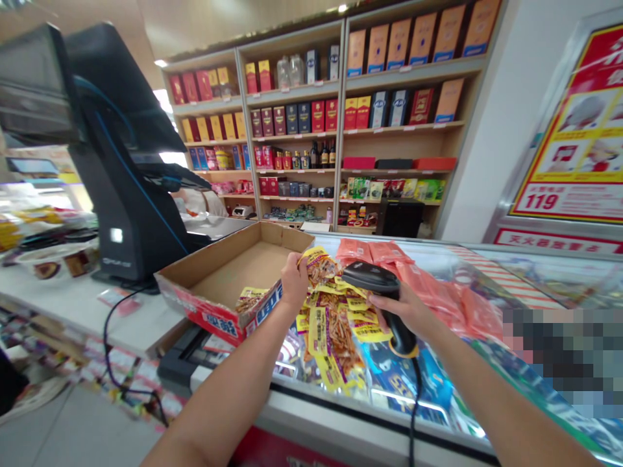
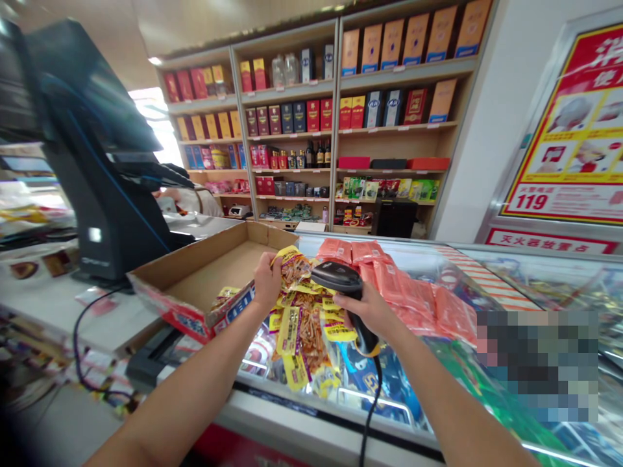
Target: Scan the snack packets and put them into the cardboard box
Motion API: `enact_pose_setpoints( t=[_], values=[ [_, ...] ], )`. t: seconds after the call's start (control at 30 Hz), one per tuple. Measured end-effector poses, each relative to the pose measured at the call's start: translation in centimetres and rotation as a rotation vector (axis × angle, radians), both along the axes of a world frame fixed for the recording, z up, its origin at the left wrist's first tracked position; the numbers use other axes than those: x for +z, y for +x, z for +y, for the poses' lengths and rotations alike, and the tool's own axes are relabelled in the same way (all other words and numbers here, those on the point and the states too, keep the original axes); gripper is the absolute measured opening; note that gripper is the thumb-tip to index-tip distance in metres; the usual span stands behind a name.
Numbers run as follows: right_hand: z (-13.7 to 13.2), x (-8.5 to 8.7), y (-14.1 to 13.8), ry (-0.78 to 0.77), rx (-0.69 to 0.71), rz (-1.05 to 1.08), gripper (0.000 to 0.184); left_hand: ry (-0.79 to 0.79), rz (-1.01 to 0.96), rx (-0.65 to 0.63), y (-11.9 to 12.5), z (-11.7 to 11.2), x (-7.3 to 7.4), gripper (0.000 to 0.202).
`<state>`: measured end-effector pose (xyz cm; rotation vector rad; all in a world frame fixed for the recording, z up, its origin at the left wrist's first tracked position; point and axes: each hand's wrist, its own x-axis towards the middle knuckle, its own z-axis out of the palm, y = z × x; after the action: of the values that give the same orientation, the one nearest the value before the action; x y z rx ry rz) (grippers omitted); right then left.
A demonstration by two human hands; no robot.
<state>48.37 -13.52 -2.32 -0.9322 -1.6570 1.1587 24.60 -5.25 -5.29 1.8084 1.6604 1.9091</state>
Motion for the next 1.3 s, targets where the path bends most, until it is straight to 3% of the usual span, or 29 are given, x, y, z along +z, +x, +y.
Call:
enact_pose_setpoints(
  t=[0.17, 0.33, 0.5, 0.6, 0.67, 0.77, 0.9, 1.07, 1.2, 1.3],
  values=[
    [0.4, 0.2, 0.3, -0.002, -0.15, 0.175, 0.03, -0.045, -0.066, -0.04, 0.8, -0.1, 0.4, 0.013],
    [0.8, 0.7, 0.8, -0.04, -0.19, 0.44, 0.028, -0.217, -0.003, -0.155, 3.6, 0.5, 2.4, 0.011],
    [1.4, 0.5, 1.2, -0.013, -0.247, 0.488, 0.028, -0.502, 0.313, -0.21, 7.4, 0.9, 5.0, 0.019],
    [1.6, 0.4, 1.2, -0.001, -0.261, 0.468, 0.03, -0.525, 0.542, -0.196, 7.7, 0.7, 6.5, 0.034],
    [1.5, 0.3, 1.0, 0.004, -0.243, 0.463, 0.03, -0.444, 0.627, -0.145, 6.4, 0.8, 7.6, 0.04],
    [1.1, 0.3, 0.6, -0.006, -0.19, 0.447, 0.031, -0.409, 0.68, -0.081, 2.4, 1.7, 9.3, 0.034],
    [0.7, 0.1, 0.0, -0.025, -0.172, 0.397, 0.033, -0.691, 0.694, -0.057, -5.0, 2.7, 10.1, 0.024],
    [0.5, -0.1, -0.3, -0.026, -0.175, 0.364, 0.033, -1.14, 0.572, -0.023, -12.3, 1.4, 7.3, 0.033],
    [0.6, -0.3, -0.4, -0.032, -0.178, 0.37, 0.034, -1.22, 0.628, -0.045, -13.9, 0.5, 4.7, 0.033],
    [0.6, -0.4, -0.5, -0.035, -0.183, 0.37, 0.033, -1.212, 0.703, -0.085, -13.8, 0.9, 4.1, 0.026]
  ],
)
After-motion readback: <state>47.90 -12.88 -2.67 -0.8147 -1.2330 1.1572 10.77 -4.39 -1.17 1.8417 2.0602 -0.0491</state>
